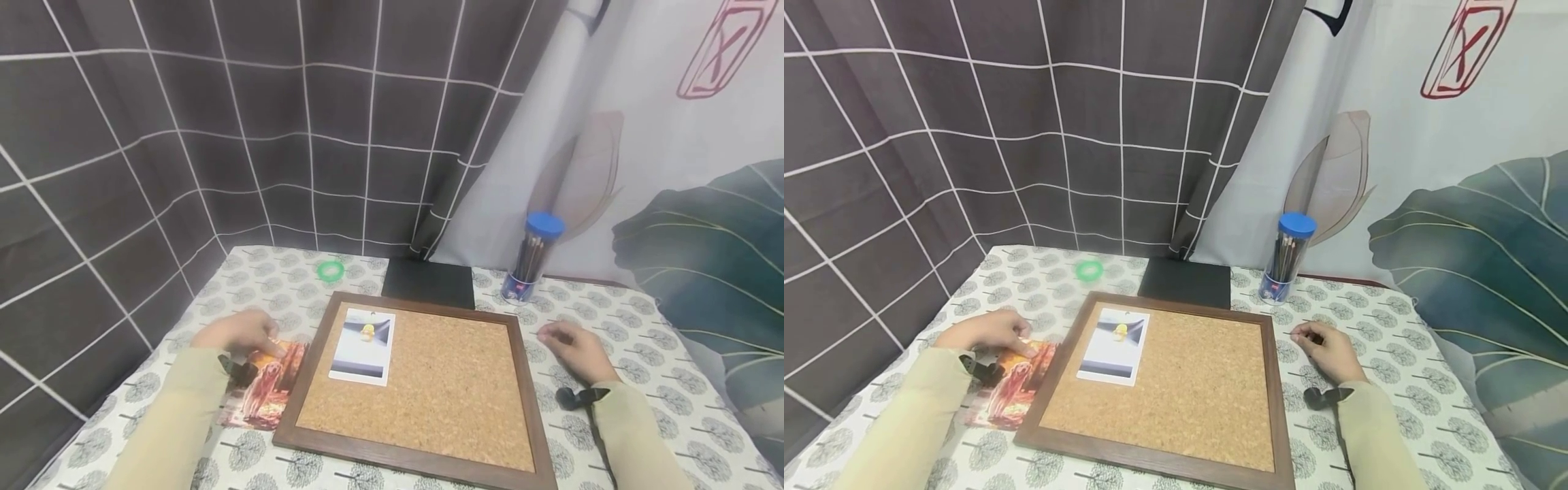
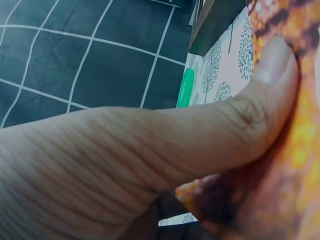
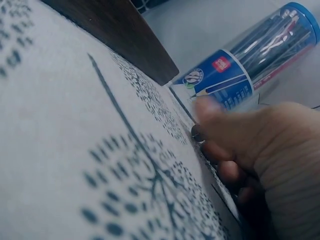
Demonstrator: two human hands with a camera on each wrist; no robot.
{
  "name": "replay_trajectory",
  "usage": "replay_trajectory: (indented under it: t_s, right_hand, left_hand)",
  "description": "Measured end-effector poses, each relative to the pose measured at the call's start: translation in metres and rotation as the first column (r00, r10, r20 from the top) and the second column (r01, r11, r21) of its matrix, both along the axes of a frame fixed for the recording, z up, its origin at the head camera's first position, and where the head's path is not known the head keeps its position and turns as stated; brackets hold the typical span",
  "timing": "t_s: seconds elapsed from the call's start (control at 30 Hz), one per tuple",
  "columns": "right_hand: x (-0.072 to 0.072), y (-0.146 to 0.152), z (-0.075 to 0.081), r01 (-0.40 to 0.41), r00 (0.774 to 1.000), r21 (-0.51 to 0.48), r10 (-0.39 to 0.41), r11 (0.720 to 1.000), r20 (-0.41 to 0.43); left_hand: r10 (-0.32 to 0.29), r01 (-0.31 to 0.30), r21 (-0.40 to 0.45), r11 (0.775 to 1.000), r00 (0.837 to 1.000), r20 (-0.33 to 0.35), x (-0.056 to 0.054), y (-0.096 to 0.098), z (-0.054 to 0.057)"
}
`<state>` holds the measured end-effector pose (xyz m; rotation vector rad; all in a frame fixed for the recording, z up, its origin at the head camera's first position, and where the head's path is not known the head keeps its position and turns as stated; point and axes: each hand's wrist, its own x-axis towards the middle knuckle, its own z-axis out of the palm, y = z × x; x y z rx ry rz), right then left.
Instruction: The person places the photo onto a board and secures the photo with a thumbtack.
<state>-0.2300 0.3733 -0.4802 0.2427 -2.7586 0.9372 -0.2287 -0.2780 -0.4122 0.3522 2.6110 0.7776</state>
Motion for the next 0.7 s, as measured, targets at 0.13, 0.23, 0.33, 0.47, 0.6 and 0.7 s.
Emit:
replay_trajectory:
  t_s: [0.13, 0.23, 0.33, 0.47, 0.6, 0.7]
  right_hand:
    - [0.002, -0.003, 0.001, 0.032, 0.999, 0.004, -0.032, 0.999, 0.024]
    - [0.003, -0.006, 0.003, 0.048, 0.999, 0.025, -0.048, 0.999, 0.020]
    - [0.003, -0.008, 0.005, 0.048, 0.999, 0.029, -0.049, 0.998, 0.024]
    - [0.001, -0.008, 0.007, 0.034, 0.998, 0.012, -0.035, 0.999, 0.053]
    - [0.001, -0.006, 0.006, 0.021, 0.997, 0.000, -0.021, 1.000, 0.074]
    - [-0.001, -0.004, 0.005, 0.014, 0.998, 0.007, -0.014, 1.000, 0.065]
  left_hand:
    - [-0.001, 0.001, 0.009, 1.000, 1.000, 0.009, 0.001, -0.003, -0.002]
    - [0.007, -0.009, 0.036, 0.999, 0.999, 0.043, 0.001, -0.004, -0.004]
    - [0.005, -0.010, 0.064, 0.998, 0.998, 0.069, 0.001, -0.007, -0.004]
    - [-0.019, 0.014, 0.068, 0.998, 0.997, 0.077, 0.001, -0.012, -0.003]
    - [-0.040, 0.033, 0.070, 0.997, 0.995, 0.097, 0.000, -0.016, -0.001]
    - [-0.034, 0.024, 0.098, 0.995, 0.994, 0.107, -0.001, -0.016, 0.001]
